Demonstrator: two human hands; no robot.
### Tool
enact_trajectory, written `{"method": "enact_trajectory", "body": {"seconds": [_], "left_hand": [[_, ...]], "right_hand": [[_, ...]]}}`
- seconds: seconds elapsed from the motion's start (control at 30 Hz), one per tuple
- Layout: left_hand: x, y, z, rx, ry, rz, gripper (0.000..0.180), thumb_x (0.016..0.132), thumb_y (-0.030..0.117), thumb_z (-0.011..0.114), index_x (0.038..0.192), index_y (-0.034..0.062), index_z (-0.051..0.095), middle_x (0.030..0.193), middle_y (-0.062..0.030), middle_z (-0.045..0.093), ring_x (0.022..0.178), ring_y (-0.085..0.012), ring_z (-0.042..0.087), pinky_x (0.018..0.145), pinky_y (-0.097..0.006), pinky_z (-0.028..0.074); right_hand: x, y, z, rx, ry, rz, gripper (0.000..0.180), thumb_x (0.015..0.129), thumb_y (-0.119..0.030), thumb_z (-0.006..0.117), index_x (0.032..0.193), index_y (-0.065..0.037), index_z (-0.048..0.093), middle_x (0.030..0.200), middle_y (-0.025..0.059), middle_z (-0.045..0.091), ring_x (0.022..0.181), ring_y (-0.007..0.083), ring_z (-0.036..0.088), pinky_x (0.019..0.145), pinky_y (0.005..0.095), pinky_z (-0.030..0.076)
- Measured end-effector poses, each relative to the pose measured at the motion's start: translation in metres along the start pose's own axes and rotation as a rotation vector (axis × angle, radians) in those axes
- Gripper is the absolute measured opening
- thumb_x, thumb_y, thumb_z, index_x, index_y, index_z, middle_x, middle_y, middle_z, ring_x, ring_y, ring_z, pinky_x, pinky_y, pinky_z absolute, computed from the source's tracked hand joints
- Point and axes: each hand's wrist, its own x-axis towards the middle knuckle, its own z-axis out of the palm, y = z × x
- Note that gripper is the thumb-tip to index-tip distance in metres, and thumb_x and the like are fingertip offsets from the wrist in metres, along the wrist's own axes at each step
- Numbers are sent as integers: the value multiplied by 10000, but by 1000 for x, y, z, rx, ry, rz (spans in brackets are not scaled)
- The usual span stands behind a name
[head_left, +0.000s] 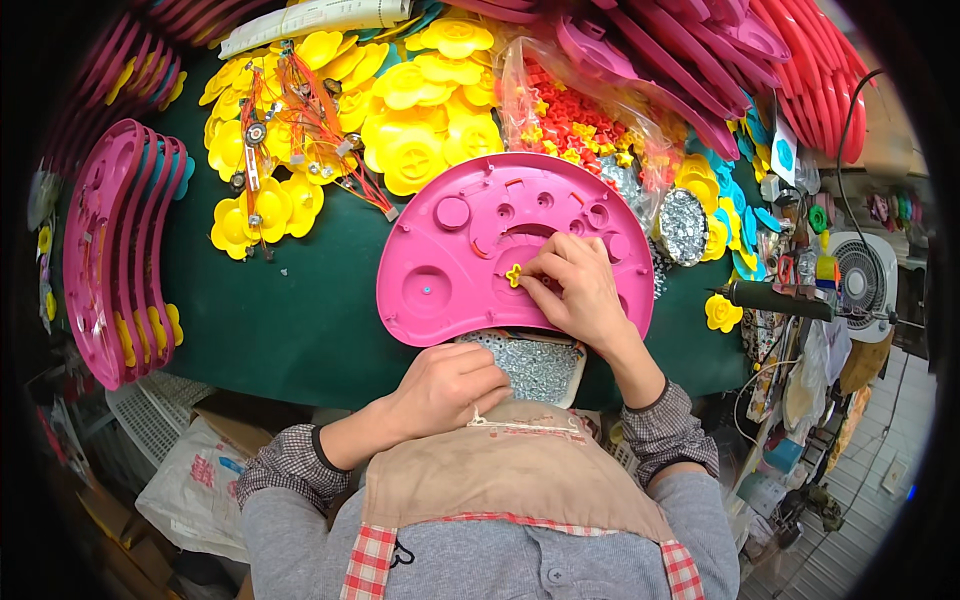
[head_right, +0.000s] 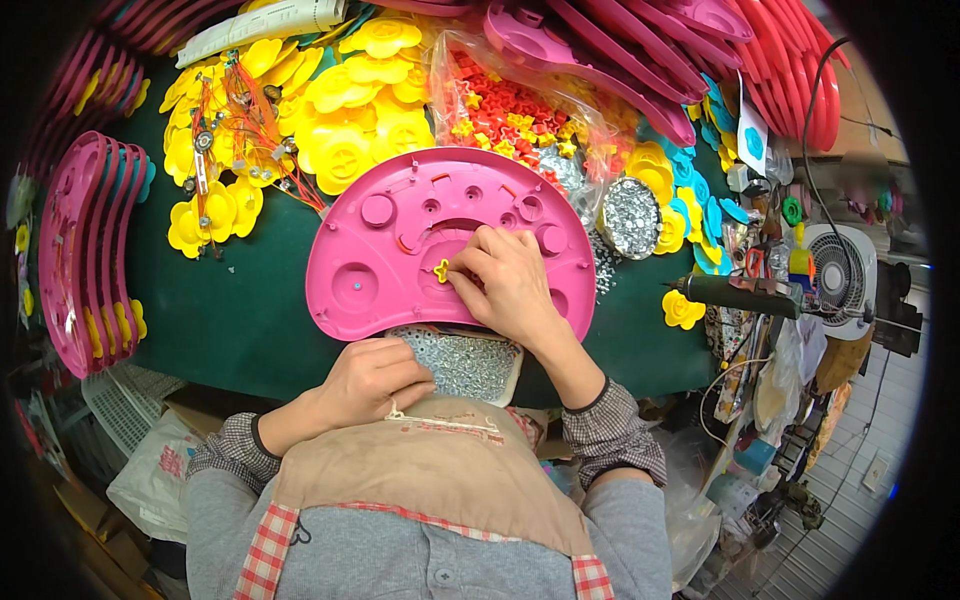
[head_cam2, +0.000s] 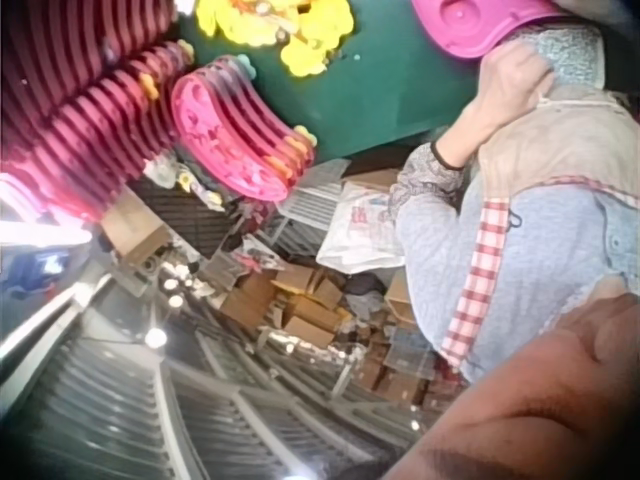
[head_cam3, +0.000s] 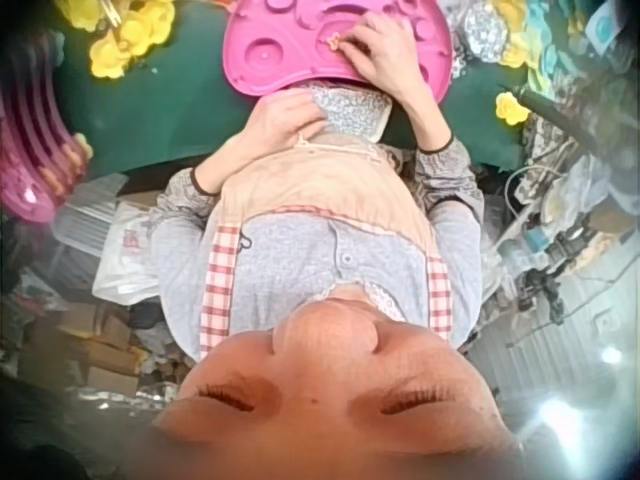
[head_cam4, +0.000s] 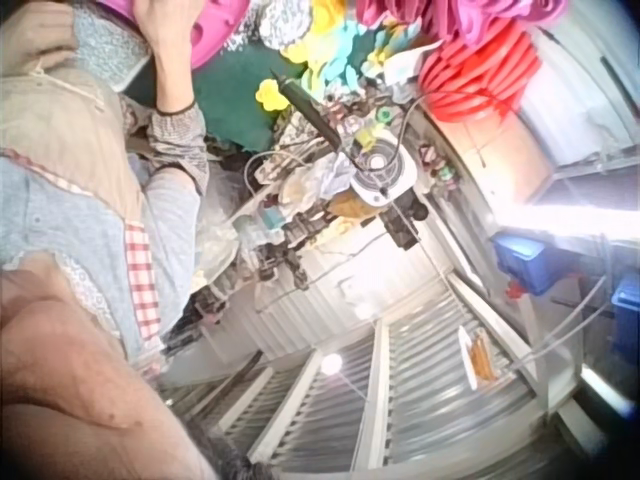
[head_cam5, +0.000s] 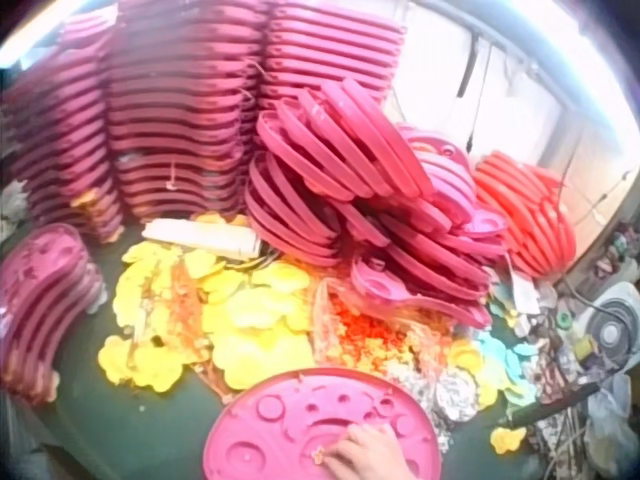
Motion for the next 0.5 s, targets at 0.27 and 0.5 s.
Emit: {"method": "enact_trajectory", "body": {"seconds": [0.27, 0.5], "left_hand": [[16, 8, 0, 40, 47, 67, 150, 791, 79, 826, 875, 45, 706, 768, -73, 573, 709, -274, 613, 627, -396, 495], [54, -1, 20, 276, 123, 105, 151, 816, 52, 750, 963, 51, 712, 917, -66, 611, 903, -264, 619, 760, -405, 493]], "right_hand": [[7, -2, -8, 128, -87, 192, 162, 837, -132, 816, 955, -98, 709, 883, 48, 630, 860, 221, 647, 814, 393, 441], [-93, 60, -100, 155, 1466, 104, 257, 939, 84, 636, 1159, -21, 557, 1120, 80, 586, 997, 152, 558, 921, 321, 504]]}}
